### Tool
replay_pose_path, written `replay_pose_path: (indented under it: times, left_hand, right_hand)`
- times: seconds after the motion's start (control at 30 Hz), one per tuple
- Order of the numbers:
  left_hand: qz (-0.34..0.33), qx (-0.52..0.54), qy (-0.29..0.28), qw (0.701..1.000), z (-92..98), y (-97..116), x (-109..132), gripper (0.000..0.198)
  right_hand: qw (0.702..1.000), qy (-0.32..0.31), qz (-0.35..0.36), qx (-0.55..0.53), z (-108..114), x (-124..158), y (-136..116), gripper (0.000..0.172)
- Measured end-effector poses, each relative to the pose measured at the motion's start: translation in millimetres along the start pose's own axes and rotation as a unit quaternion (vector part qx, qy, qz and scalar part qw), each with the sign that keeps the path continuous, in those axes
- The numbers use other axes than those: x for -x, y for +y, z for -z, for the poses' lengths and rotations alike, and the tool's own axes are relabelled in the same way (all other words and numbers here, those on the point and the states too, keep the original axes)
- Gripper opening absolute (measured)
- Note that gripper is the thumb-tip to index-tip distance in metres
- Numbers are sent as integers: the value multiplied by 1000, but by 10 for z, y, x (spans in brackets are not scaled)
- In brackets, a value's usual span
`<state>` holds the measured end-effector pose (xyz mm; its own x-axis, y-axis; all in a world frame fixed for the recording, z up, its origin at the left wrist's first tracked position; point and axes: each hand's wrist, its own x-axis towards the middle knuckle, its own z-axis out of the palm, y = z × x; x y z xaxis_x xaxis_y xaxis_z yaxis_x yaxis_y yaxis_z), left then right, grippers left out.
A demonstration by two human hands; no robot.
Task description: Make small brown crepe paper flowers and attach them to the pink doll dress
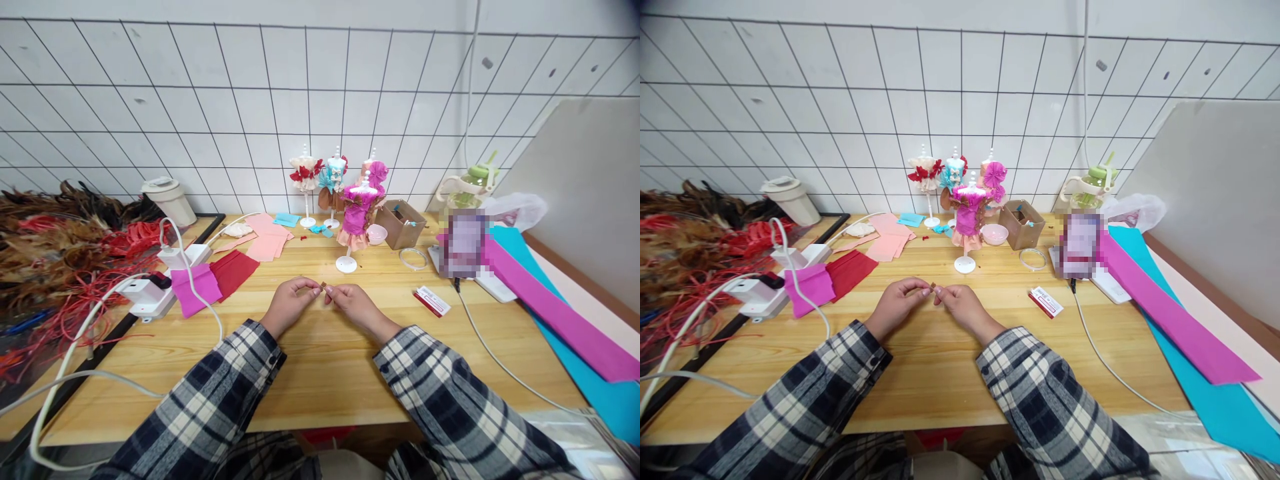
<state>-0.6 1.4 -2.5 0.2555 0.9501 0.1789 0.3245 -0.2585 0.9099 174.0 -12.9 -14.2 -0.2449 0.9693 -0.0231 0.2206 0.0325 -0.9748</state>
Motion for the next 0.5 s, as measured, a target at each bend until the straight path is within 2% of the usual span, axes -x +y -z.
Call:
replay_pose_path:
  times: [0.13, 0.37, 0.5]
  left_hand:
    - [16, 8, -3, 1000, -9, 10, 7, 24]
    - [28, 21, -18, 999, -15, 41, 8, 23]
    - [34, 23, -18, 999, -11, 30, 5, 22]
  right_hand:
    - [999, 21, -29, -30, -25, 23, 11, 51]
    - [999, 29, -29, -19, -51, 16, 63, 52]
    - [997, 60, -15, 39, -21, 7, 51, 50]
